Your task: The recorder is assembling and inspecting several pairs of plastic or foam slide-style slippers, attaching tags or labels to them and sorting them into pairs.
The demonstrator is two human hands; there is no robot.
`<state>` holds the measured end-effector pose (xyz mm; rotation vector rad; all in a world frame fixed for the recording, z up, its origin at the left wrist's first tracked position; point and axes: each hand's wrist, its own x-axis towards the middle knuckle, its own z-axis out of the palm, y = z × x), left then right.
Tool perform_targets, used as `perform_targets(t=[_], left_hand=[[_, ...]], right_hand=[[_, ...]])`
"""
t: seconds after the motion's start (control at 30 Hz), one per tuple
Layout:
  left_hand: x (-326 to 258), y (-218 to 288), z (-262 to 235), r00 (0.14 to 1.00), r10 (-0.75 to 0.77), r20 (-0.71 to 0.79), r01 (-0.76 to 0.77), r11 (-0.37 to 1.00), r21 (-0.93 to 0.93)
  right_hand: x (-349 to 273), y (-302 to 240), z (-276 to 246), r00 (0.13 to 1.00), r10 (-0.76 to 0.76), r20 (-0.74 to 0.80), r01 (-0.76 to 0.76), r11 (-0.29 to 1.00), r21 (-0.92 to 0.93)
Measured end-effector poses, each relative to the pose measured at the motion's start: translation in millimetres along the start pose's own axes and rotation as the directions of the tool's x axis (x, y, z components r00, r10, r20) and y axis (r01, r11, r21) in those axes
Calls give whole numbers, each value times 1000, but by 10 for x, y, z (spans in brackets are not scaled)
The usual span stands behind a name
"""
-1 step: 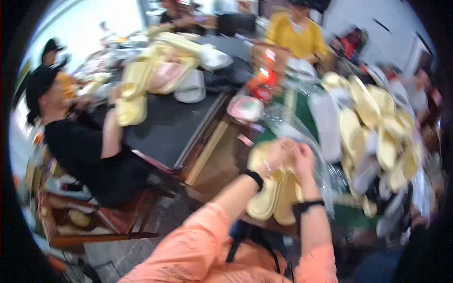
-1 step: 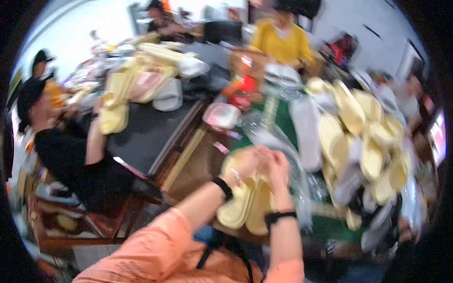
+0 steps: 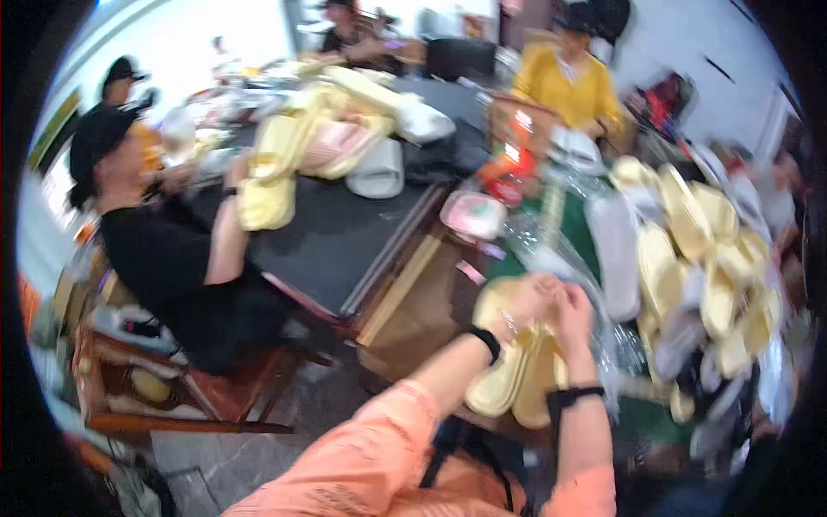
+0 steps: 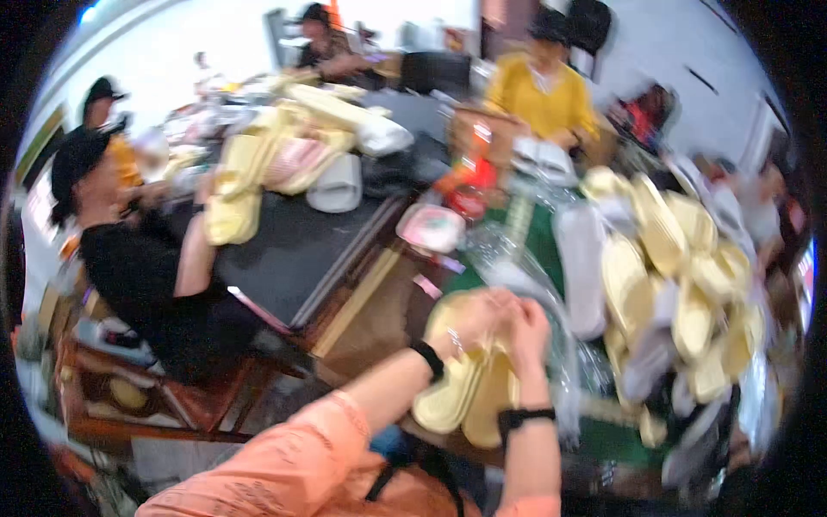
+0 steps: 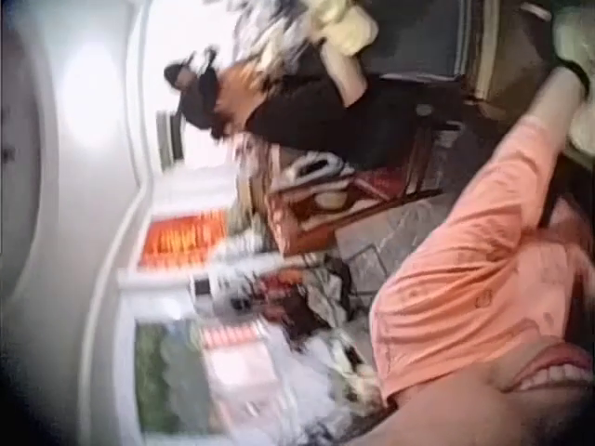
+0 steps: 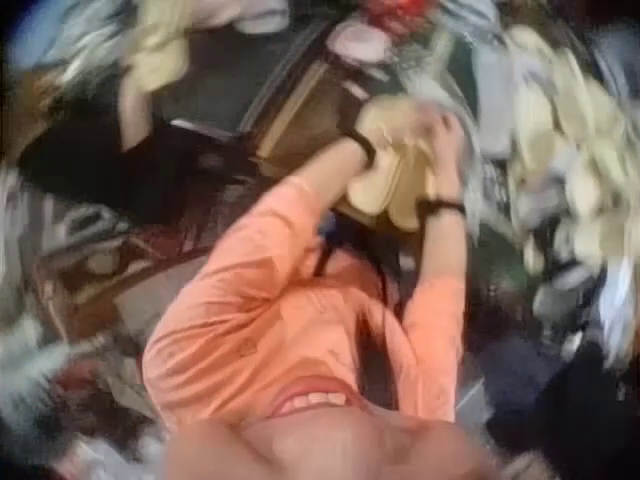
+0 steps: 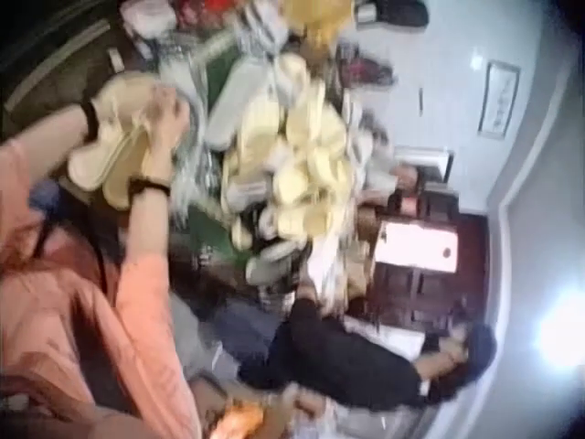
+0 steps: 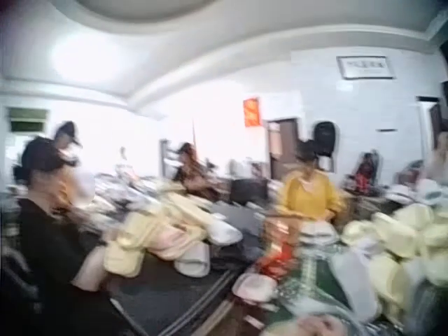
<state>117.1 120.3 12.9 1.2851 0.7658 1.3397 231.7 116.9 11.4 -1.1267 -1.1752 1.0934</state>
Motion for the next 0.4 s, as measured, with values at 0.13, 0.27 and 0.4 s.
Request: perform_targets(t=[0.13, 0.27, 0.4], left_hand=[[-1, -75, 205, 986, -62, -155, 84, 987, 139], [-45, -121, 28, 985, -82, -154, 114, 971, 210], [44, -73, 44, 986, -128, -108, 149, 966, 211]], right_hand=[[-96, 83, -228, 998, -44, -55, 38, 994, -107], [-71, 164, -62, 999, -18, 29, 19, 1000, -22], [-15, 106, -76, 999, 47, 23, -49, 994, 100]])
